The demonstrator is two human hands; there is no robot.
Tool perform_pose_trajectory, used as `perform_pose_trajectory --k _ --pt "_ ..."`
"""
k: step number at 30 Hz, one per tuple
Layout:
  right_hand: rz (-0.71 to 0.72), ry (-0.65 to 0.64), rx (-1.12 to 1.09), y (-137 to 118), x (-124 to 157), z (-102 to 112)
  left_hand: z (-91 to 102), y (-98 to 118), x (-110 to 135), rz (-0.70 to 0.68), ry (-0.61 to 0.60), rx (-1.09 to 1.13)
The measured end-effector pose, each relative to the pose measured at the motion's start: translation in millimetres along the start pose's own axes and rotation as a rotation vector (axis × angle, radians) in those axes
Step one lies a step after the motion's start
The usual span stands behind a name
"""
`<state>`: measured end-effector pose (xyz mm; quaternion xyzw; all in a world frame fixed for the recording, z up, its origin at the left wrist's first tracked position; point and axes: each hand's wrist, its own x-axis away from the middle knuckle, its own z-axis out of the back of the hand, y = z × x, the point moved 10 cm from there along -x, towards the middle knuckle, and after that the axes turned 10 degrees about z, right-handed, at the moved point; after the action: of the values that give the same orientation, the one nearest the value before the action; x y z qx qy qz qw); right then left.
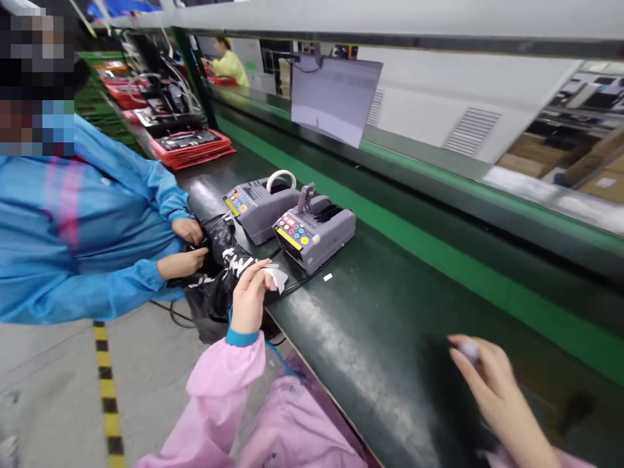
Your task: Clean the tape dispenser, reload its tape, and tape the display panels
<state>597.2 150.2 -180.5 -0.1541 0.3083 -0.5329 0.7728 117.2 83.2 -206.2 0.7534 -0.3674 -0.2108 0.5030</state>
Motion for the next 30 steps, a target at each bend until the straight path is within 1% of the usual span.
perform_pose_trajectory --k 2,4,5,7,9,11,13,14,15,16,17,18,19,20,21,22,23,24,26,28,30 --pt "-0.043 -0.049 -0.149 -9 -25 -37 1.5 -4 10 0.079 -0.038 0.112" --pt "-0.089 -0.077 -0.227 -18 -44 -66 4.9 -7 19 0.169 -0.076 0.206" --pt "-0.104 -0.079 -0.231 -21 -51 -76 6.6 -8 22 0.214 -0.092 0.247" --pt "-0.118 -0.069 -0.192 -22 -58 -86 8.5 -11 29 0.294 -0.115 0.317" --pt "-0.121 -0.06 -0.131 -15 -58 -88 7.7 -14 34 0.353 -0.125 0.375" --pt "-0.105 -0.046 -0.118 -10 -55 -85 4.2 -17 37 0.4 -0.132 0.419" --pt "-0.074 0.031 -0.107 -13 -50 -75 -0.8 -19 41 0.438 -0.139 0.452" --pt "-0.049 0.106 -0.083 -20 -46 -65 -3.9 -20 43 0.456 -0.145 0.466" --pt "-0.013 0.197 -0.055 -33 -42 -55 -7.5 -21 45 0.472 -0.154 0.476" --pt "0.039 0.289 -0.037 -51 -36 -45 -11.7 -22 47 0.488 -0.169 0.48" --pt "0.112 0.346 -0.043 -74 -31 -40 -16.6 -22 50 0.502 -0.188 0.479" --pt "0.2 0.339 -0.085 -100 -28 -43 -21.7 -22 54 0.512 -0.208 0.475" --pt "0.293 0.261 -0.161 -128 -28 -54 -26.8 -21 57 0.518 -0.229 0.466" --pt "0.374 0.099 -0.25 -156 -29 -75 -31.7 -21 61 0.521 -0.248 0.456" --pt "0.413 -0.076 -0.338 -180 -29 -97 -36.1 -20 64 0.522 -0.264 0.447" --pt "0.415 -0.204 -0.422 -199 -29 -116 -39.9 -19 68 0.524 -0.278 0.439" --pt "0.392 -0.297 -0.495 -211 -30 -131 -42.8 -18 71 0.525 -0.289 0.432" --pt "0.353 -0.354 -0.558 -219 -32 -143 -44.6 -17 73 0.527 -0.297 0.426" --pt "0.274 -0.406 -0.656 -225 -38 -155 -43.9 -14 75 0.519 -0.301 0.412" --pt "0.207 -0.446 -0.727 -224 -42 -159 -36.9 -9 74 0.483 -0.287 0.39" --pt "0.129 -0.49 -0.803 -223 -44 -158 -26.0 -4 71 0.425 -0.265 0.337"
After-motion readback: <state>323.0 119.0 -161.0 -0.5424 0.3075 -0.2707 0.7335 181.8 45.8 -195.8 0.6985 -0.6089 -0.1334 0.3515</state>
